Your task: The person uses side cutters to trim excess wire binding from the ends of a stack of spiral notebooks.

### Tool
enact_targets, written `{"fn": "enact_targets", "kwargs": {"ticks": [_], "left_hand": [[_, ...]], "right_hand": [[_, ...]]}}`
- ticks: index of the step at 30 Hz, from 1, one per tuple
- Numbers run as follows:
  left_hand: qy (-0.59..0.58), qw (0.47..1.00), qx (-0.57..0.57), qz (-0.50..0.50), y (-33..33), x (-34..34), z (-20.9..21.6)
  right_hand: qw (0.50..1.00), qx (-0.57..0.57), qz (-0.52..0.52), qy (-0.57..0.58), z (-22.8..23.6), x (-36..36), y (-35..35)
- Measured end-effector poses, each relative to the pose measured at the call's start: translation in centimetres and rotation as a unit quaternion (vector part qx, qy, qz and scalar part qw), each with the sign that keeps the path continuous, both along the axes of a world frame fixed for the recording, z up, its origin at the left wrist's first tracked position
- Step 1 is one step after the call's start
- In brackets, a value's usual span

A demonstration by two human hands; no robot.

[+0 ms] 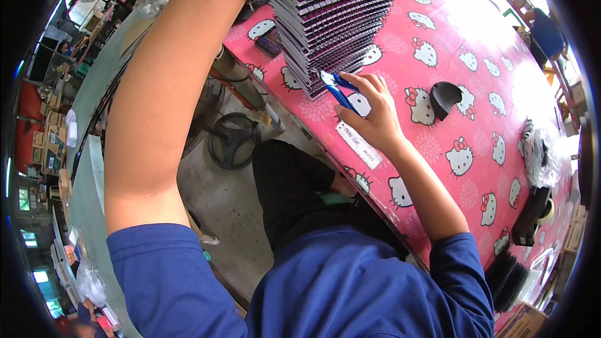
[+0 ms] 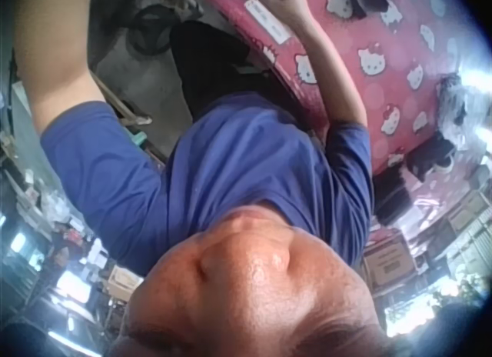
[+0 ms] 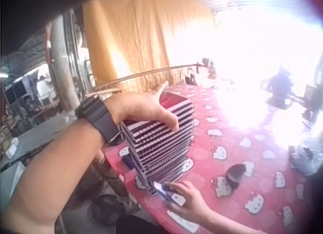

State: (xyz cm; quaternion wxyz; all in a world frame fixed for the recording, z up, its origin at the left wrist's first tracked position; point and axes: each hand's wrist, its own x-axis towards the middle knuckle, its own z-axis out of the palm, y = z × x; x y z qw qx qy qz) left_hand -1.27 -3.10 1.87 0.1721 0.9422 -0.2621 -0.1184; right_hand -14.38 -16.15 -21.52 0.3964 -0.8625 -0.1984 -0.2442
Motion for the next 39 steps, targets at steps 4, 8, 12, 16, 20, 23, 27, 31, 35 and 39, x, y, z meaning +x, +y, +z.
{"fn": "enact_targets", "kwargs": {"ticks": [4,8,12,16,20,23,27,31,35,39], "left_hand": [[-0.030,0.997,-0.019,-0.062,0.5,-0.7,0.7],[-0.062,0.998,0.005,-0.022,0.1,0.8,-0.3],[-0.024,1.000,-0.005,-0.010,0.0,1.2,-0.6],[-0.014,1.000,-0.004,-0.003,0.2,1.0,-0.5],[-0.067,0.998,0.009,0.000,-0.4,-0.3,-0.3],[-0.012,0.999,0.000,-0.034,0.3,-0.4,0.5],[-0.031,0.999,0.015,-0.012,0.0,0.1,-0.1],[-0.053,0.998,0.002,-0.017,0.3,0.4,-0.2],[-0.080,0.996,0.024,0.006,-0.3,-0.6,-0.2],[-0.034,0.997,-0.020,-0.062,0.6,-1.3,1.1]], "right_hand": [[0.999,-0.022,-0.025,0.001,-0.8,-0.1,0.1],[0.997,-0.051,-0.043,-0.032,-0.5,-0.1,0.7],[0.896,0.260,0.147,0.328,-0.4,0.7,-0.8],[0.888,0.253,0.135,0.359,0.1,0.1,0.3],[0.998,-0.033,-0.041,0.016,-0.7,-0.3,0.8],[0.994,-0.075,-0.071,-0.032,-1.4,-0.1,0.9],[0.998,0.032,0.002,0.063,-1.5,0.2,0.4],[0.889,0.232,0.113,0.377,-0.5,0.3,0.1],[0.995,-0.075,-0.057,-0.028,-1.4,-0.4,0.9],[0.999,-0.034,-0.030,-0.023,-2.1,0.1,0.5]]}}
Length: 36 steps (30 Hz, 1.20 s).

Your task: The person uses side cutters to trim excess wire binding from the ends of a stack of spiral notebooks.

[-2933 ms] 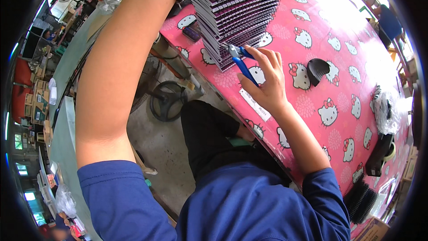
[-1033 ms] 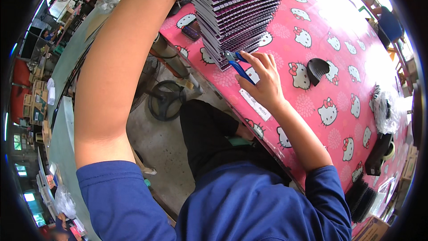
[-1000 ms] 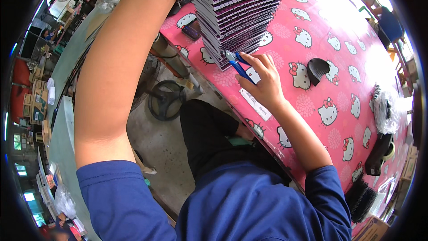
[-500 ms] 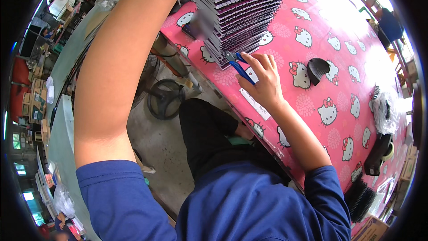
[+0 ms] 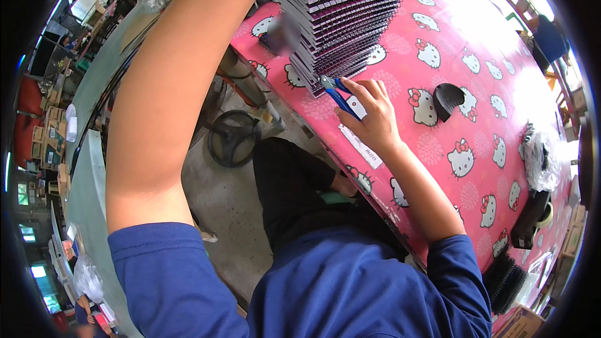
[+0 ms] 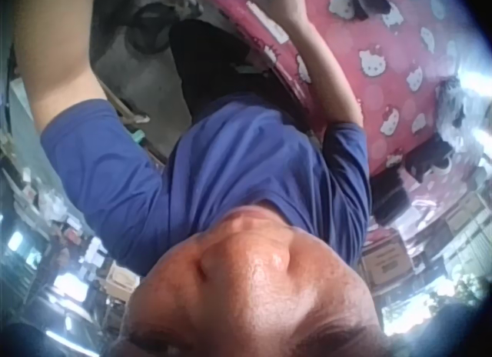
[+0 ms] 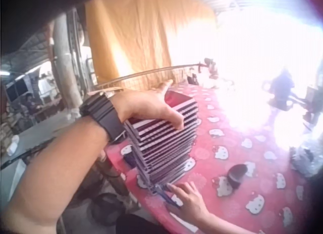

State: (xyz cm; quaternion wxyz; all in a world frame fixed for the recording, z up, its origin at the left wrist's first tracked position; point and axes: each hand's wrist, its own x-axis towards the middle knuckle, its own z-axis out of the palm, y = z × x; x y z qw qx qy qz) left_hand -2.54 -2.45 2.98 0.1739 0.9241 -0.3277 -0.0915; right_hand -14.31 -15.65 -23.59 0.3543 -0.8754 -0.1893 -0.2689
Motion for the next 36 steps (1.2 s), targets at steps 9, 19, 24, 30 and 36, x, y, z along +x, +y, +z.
{"fn": "enact_targets", "kwargs": {"ticks": [9,19,24,30,36], "left_hand": [[-0.019,0.999,0.004,0.032,-0.2,2.3,-1.7],[-0.018,0.999,-0.020,0.019,-0.1,1.8,-1.4],[0.000,1.000,-0.028,-0.010,0.2,0.3,-0.6],[-0.015,1.000,0.013,0.024,-0.3,1.7,-1.2],[-0.014,0.998,0.018,0.050,-0.6,2.4,-1.7]], "right_hand": [[0.985,0.038,0.035,0.165,1.1,-0.8,-0.3],[0.994,0.034,0.052,0.094,0.3,-1.5,0.2],[1.000,0.001,0.003,0.016,-0.9,-0.7,-0.3],[1.000,-0.026,-0.010,0.003,-0.7,-0.4,0.1],[0.993,0.074,0.040,0.086,-1.4,-0.9,0.0]]}}
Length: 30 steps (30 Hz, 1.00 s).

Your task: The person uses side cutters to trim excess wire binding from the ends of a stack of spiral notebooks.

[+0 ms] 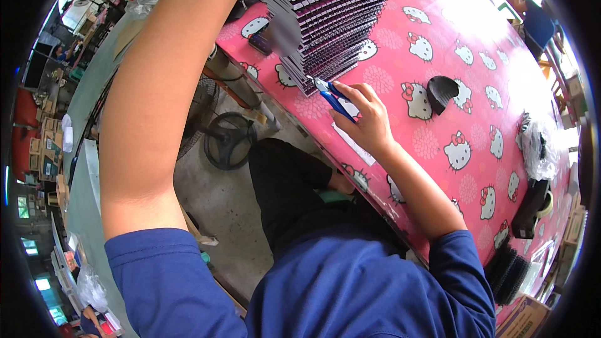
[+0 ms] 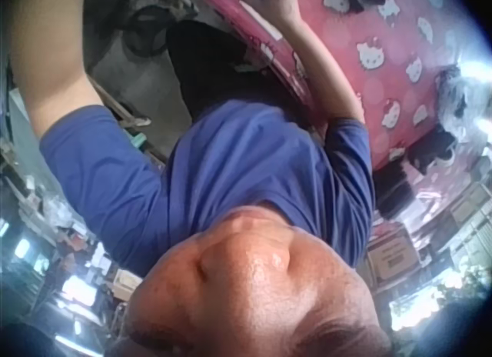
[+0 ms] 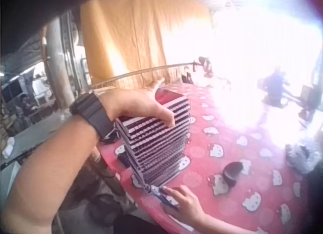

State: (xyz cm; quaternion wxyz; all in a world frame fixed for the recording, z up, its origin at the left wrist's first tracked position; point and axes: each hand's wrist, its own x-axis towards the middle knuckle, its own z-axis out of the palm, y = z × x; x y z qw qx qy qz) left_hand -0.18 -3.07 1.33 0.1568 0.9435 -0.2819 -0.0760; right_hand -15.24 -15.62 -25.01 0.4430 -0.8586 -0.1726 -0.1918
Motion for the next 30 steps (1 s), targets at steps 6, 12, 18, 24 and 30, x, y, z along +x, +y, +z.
{"fn": "enact_targets", "kwargs": {"ticks": [6,12,18,24,30], "left_hand": [[0.009,1.000,-0.017,-0.012,-0.2,-2.2,0.7],[-0.019,0.999,-0.041,0.001,0.0,-0.1,-0.3],[-0.061,0.998,-0.022,-0.017,0.1,0.4,-0.4],[-0.088,0.995,-0.016,-0.039,0.0,0.4,-0.4],[-0.069,0.998,0.010,0.006,0.0,0.4,-0.1]], "right_hand": [[0.992,-0.079,-0.055,-0.078,0.3,0.0,-0.2],[0.992,-0.082,-0.052,-0.079,-0.2,0.6,0.2],[0.763,0.398,0.203,0.467,1.5,1.9,-1.8],[0.994,-0.105,-0.035,0.017,1.1,-0.3,-0.7],[0.989,-0.140,-0.046,-0.019,0.7,0.2,-0.3]]}}
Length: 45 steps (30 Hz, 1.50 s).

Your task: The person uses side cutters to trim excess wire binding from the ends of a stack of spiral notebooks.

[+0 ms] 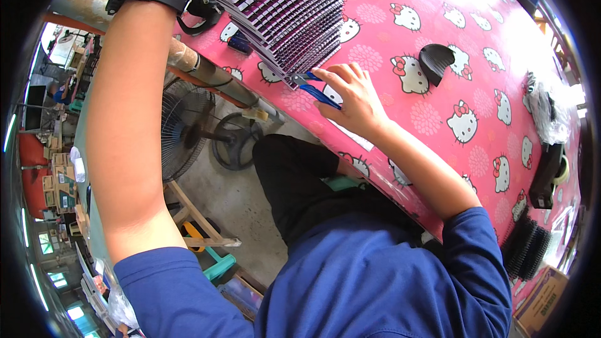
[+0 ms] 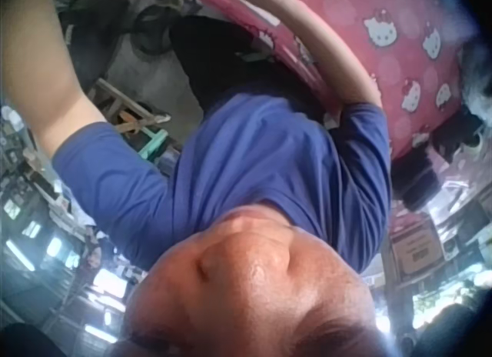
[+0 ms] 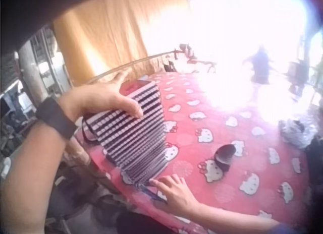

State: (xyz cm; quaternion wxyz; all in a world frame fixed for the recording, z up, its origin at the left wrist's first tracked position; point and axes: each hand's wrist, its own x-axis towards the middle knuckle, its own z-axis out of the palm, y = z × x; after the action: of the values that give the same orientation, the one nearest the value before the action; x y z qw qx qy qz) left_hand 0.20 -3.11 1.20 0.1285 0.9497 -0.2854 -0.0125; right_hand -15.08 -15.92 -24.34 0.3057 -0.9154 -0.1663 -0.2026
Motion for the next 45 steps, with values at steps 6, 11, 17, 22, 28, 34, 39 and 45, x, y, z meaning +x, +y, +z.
{"fn": "enact_targets", "kwargs": {"ticks": [6,11,17,22,28,34,39,45], "left_hand": [[0.003,1.000,0.001,0.013,-0.2,-0.4,0.1],[0.016,1.000,-0.019,-0.001,-0.1,-0.8,0.1],[0.047,0.998,-0.049,-0.012,-0.1,-0.2,-0.2],[0.093,0.994,-0.051,0.016,-0.1,-0.4,-0.1],[0.032,0.999,-0.036,-0.020,0.2,-0.1,0.0],[0.026,0.999,-0.037,-0.022,0.1,0.0,-0.1],[-0.021,0.999,0.027,0.020,-0.3,-0.5,0.3],[0.013,1.000,-0.003,-0.004,0.0,0.1,0.0]], "right_hand": [[0.739,0.445,0.154,0.482,1.4,2.1,-1.9],[0.997,0.046,0.012,0.054,0.1,0.0,-0.4],[0.999,0.013,0.001,-0.033,-0.6,0.2,-0.2],[0.940,0.235,0.097,0.227,-0.5,0.8,-1.2],[0.947,0.216,0.054,0.233,0.9,0.6,-0.7],[0.997,0.011,-0.004,0.075,0.0,-0.3,0.2],[1.000,-0.016,0.001,-0.016,-1.0,0.5,0.2],[0.827,0.269,0.101,0.483,2.2,2.9,-1.8]]}}
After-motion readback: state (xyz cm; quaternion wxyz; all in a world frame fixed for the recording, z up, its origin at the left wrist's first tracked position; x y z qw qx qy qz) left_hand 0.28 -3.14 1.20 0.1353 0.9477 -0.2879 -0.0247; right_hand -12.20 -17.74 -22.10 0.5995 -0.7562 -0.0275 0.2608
